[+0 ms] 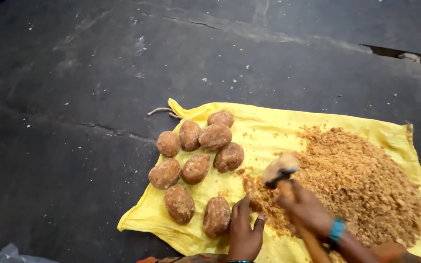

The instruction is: The person sits on the floor beside a yellow sack and uses a wooden mallet to break hardened jaggery lumps into smaller pieces. They hold each lump steady with one hand, strike it with the mallet, and move broken pieces onto a growing pile of crushed jaggery on the sack.

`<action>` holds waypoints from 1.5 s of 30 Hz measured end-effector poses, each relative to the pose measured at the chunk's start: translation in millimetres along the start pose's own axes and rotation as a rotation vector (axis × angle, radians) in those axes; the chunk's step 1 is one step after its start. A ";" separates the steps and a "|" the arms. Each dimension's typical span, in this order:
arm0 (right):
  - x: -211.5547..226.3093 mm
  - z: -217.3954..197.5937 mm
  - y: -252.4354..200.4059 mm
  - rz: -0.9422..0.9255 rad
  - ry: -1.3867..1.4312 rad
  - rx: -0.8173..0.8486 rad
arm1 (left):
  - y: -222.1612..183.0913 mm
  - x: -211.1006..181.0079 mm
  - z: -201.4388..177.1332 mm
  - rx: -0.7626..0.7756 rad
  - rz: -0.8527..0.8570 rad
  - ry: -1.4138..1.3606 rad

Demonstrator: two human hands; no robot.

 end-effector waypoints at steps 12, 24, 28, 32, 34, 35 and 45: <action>-5.2 -26.7 -20.4 -0.112 0.161 0.000 | -1.6 -7.3 -4.8 0.028 0.074 0.039; -56.4 -41.5 2.7 0.000 0.221 0.097 | 4.1 -11.9 -17.3 0.011 0.065 0.122; -81.0 -54.4 1.8 -0.073 0.214 0.041 | 55.1 -42.7 -0.9 -0.224 0.106 0.447; -104.5 -58.5 17.6 0.188 0.266 0.011 | 26.6 -159.8 -21.7 -0.083 -0.492 -0.049; -117.8 -68.1 41.3 0.200 0.338 0.019 | 51.9 -111.6 30.8 -0.078 -0.245 0.361; -123.5 -73.4 53.3 0.210 0.407 0.021 | 65.1 -89.6 57.4 -0.060 0.017 0.761; -72.9 -75.1 4.4 0.198 0.550 0.082 | 3.7 -53.2 -45.6 -0.088 0.389 0.043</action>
Point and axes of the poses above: each hand's wrist, its own y-axis towards the middle knuckle, its own z-axis out of the palm, x = y × z, the point moved 1 cm from there along y, towards the middle knuckle, and after that the axes turned 12 degrees about y, right-handed, at the moved point
